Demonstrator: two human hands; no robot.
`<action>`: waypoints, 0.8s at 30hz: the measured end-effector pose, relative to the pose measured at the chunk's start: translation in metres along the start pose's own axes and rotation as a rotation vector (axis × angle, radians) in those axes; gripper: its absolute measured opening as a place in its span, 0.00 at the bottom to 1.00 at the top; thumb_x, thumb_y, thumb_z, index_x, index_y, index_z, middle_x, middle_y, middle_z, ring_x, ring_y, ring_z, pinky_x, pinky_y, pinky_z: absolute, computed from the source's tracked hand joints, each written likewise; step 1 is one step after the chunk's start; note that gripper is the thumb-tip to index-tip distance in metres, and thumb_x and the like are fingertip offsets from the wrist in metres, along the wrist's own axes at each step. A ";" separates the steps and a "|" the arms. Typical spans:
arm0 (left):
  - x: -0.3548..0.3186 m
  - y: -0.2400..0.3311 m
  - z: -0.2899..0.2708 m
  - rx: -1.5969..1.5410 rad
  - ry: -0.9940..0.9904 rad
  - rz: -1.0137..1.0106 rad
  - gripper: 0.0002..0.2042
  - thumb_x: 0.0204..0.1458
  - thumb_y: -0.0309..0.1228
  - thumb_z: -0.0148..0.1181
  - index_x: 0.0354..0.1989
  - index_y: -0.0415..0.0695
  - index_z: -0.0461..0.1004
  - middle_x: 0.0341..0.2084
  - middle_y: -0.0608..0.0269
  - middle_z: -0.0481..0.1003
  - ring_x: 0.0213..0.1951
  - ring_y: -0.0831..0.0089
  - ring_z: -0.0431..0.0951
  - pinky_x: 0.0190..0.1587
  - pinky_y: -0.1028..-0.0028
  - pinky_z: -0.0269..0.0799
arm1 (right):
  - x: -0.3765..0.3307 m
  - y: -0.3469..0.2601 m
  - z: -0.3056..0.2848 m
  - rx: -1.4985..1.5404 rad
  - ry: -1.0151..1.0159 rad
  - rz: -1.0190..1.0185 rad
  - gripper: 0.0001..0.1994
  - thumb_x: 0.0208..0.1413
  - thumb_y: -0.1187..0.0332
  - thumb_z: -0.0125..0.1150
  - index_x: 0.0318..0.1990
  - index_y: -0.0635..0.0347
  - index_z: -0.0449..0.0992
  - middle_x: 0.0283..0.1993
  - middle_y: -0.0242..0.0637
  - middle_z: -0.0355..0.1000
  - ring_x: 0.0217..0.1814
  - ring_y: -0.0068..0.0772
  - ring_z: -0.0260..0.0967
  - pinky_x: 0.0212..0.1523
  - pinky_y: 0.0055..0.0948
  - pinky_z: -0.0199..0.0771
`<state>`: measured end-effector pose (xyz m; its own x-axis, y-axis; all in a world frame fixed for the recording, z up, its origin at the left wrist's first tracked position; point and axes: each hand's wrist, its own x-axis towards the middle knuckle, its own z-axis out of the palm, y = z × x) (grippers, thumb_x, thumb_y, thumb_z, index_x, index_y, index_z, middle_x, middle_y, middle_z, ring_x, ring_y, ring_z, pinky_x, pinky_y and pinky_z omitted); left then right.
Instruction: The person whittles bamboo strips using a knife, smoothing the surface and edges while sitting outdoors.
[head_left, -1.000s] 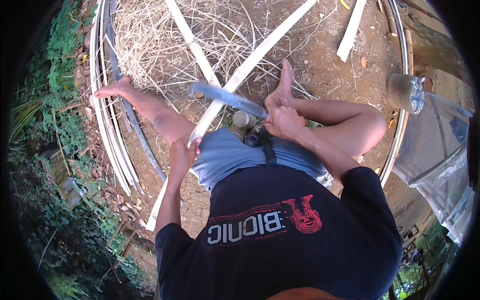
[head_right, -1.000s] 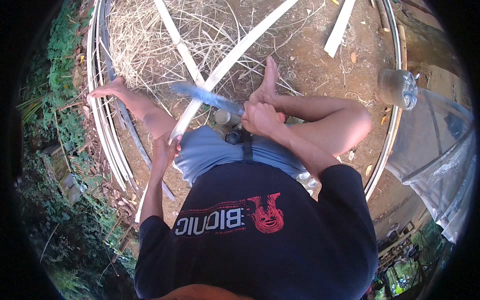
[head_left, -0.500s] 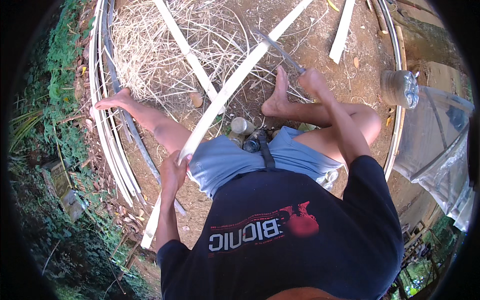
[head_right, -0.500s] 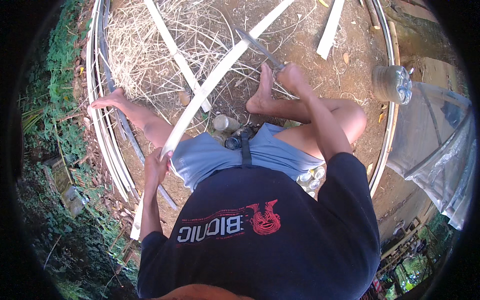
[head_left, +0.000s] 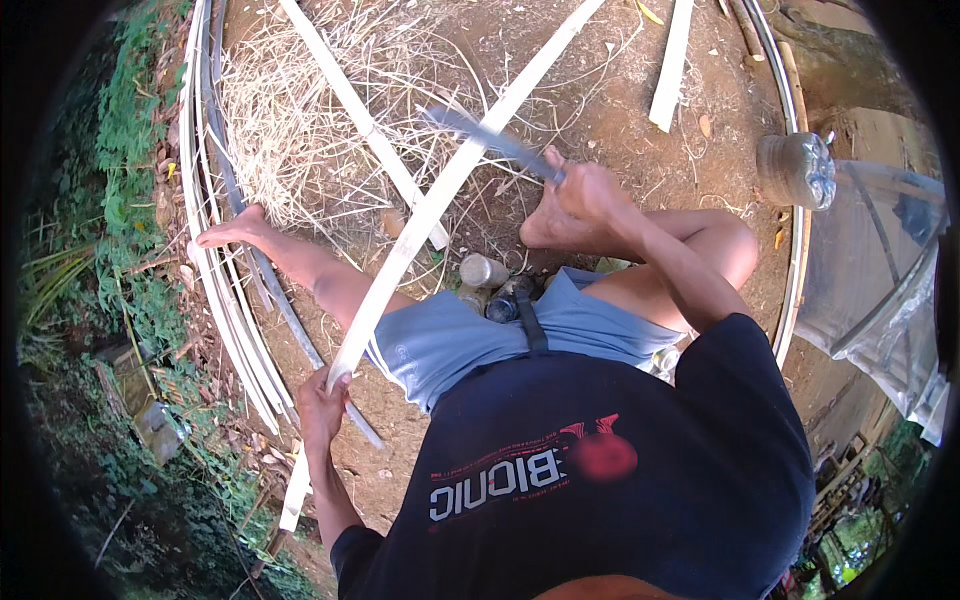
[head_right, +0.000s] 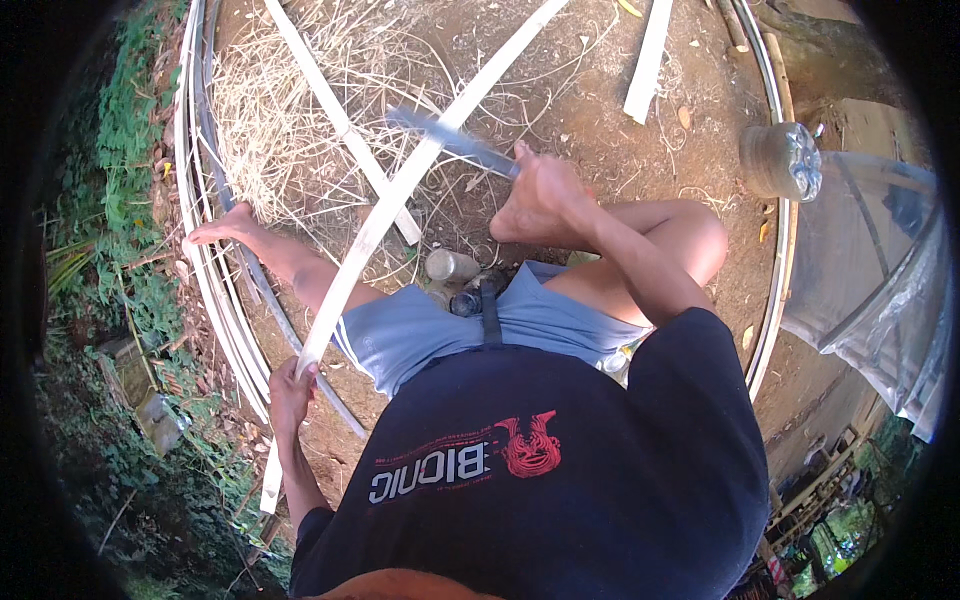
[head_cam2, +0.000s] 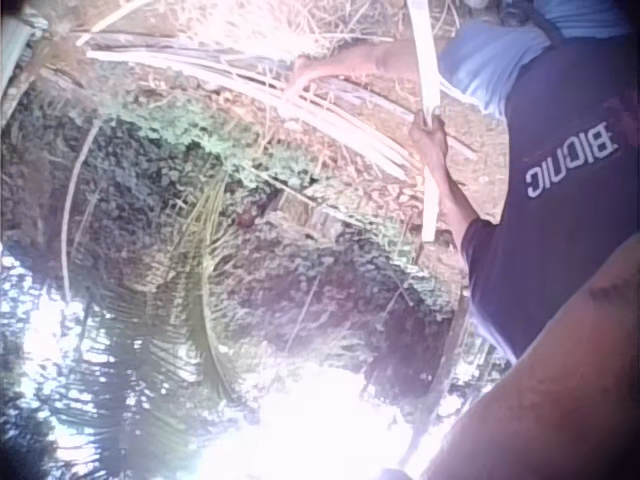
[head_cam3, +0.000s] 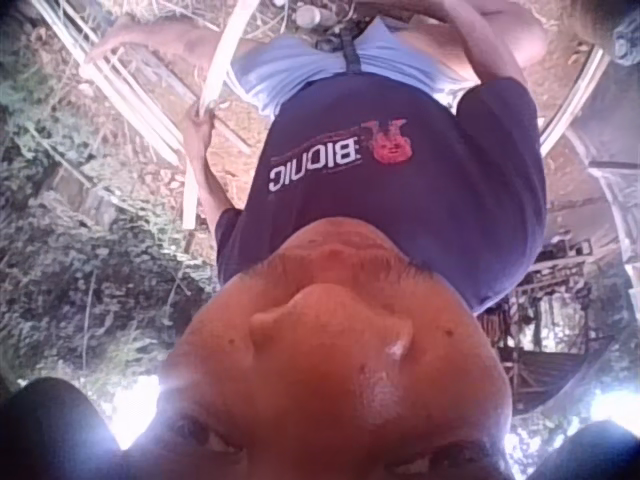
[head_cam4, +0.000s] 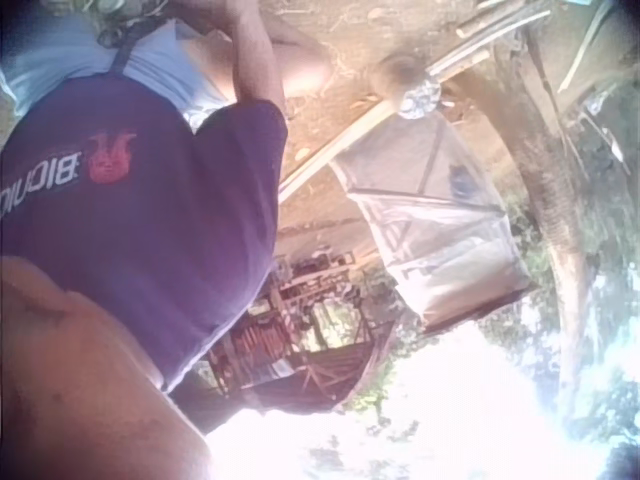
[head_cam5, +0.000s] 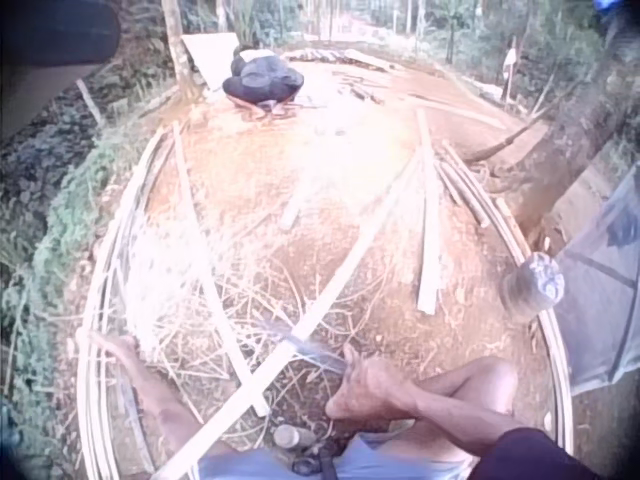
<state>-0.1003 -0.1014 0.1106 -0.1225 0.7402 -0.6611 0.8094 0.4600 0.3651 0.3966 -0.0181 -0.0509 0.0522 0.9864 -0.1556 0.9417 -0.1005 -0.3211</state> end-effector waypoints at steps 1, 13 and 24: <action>-0.001 -0.002 0.000 -0.030 -0.009 -0.006 0.09 0.57 0.32 0.60 0.35 0.37 0.76 0.14 0.66 0.70 0.16 0.80 0.68 0.20 0.75 0.62 | 0.003 0.008 0.001 -0.012 -0.007 -0.006 0.16 0.53 0.61 0.54 0.36 0.67 0.80 0.29 0.58 0.75 0.31 0.58 0.76 0.34 0.51 0.76; -0.028 -0.043 -0.019 -0.066 0.030 0.000 0.09 0.57 0.30 0.60 0.30 0.37 0.75 0.15 0.66 0.71 0.16 0.82 0.68 0.18 0.78 0.61 | 0.018 0.020 -0.010 -0.095 -0.118 0.024 0.19 0.54 0.55 0.53 0.39 0.62 0.81 0.32 0.55 0.76 0.34 0.57 0.77 0.38 0.48 0.77; -0.043 -0.091 -0.032 -0.123 0.033 -0.053 0.09 0.55 0.32 0.62 0.31 0.37 0.76 0.16 0.66 0.71 0.17 0.80 0.71 0.19 0.78 0.65 | 0.006 -0.014 -0.021 0.080 -0.267 0.028 0.15 0.52 0.62 0.54 0.42 0.61 0.79 0.49 0.69 0.68 0.48 0.60 0.74 0.47 0.51 0.75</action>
<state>-0.1868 -0.1594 0.1273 -0.1838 0.7284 -0.6600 0.7247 0.5540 0.4096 0.3908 -0.0084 -0.0273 -0.0218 0.9152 -0.4024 0.9112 -0.1475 -0.3847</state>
